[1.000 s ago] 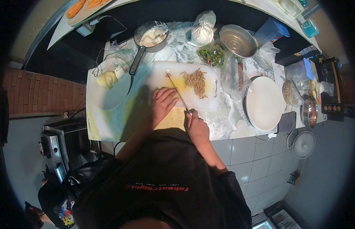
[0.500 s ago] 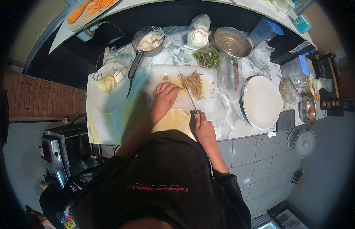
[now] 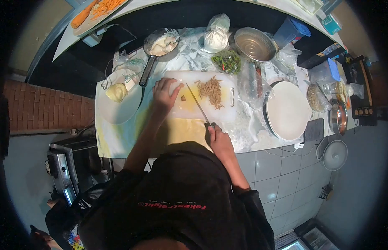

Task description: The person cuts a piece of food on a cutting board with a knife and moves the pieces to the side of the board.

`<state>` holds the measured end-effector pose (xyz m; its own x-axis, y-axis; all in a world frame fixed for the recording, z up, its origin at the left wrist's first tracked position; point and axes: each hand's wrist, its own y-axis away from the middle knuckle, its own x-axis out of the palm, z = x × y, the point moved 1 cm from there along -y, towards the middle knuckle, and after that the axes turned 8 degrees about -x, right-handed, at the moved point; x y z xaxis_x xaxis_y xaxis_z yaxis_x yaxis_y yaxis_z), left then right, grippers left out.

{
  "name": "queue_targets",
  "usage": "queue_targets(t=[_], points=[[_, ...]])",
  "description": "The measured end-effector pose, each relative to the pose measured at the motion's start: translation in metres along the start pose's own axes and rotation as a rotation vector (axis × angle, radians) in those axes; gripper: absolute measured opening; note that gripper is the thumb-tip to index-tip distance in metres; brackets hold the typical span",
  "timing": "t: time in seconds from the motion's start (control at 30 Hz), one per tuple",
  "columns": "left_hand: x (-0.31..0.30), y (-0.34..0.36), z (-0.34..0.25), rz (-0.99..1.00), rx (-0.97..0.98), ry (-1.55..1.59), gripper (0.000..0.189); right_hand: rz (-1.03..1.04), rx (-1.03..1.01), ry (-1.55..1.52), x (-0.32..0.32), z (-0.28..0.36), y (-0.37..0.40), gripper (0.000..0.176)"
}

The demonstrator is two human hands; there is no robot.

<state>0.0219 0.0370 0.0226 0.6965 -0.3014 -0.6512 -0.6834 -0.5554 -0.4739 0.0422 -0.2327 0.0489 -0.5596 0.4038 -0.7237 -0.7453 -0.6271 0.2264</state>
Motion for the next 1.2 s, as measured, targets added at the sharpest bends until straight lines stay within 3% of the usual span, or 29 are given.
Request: queue_targets(t=[0.37,0.6,0.67,0.8,0.87,0.93,1.0,1.1,1.2], points=[[0.022,-0.005,0.016,0.152,-0.105,-0.051,0.020,-0.021,0.065,0.023,-0.013,-0.003,-0.006,0.046],[0.020,-0.005,0.018,0.146,-0.044,-0.009,0.016,-0.034,0.055,-0.031,-0.007,-0.004,0.001,0.043],[0.009,-0.009,0.005,0.220,-0.261,0.380,0.012,-0.016,0.079,-0.053,-0.009,0.000,0.003,0.040],[0.009,-0.003,-0.011,0.240,-0.356,0.592,0.011,0.011,0.081,-0.070,-0.007,-0.001,0.004,0.040],[0.013,0.002,-0.023,0.323,-0.249,0.474,0.008,0.006,0.072,-0.087,-0.005,-0.002,0.004,0.040],[0.021,0.007,-0.023,0.329,-0.283,0.473,0.010,0.013,0.073,-0.080,-0.004,-0.003,0.004,0.040],[0.026,0.010,-0.019,0.200,0.026,0.159,0.013,0.021,0.077,-0.077,-0.003,-0.003,0.004,0.040],[0.015,0.016,-0.022,0.070,0.069,0.088,0.015,0.010,0.073,-0.086,-0.005,0.000,0.005,0.040],[0.005,0.024,-0.012,0.153,0.076,-0.004,0.016,0.031,0.075,-0.105,-0.002,0.003,0.006,0.040]])
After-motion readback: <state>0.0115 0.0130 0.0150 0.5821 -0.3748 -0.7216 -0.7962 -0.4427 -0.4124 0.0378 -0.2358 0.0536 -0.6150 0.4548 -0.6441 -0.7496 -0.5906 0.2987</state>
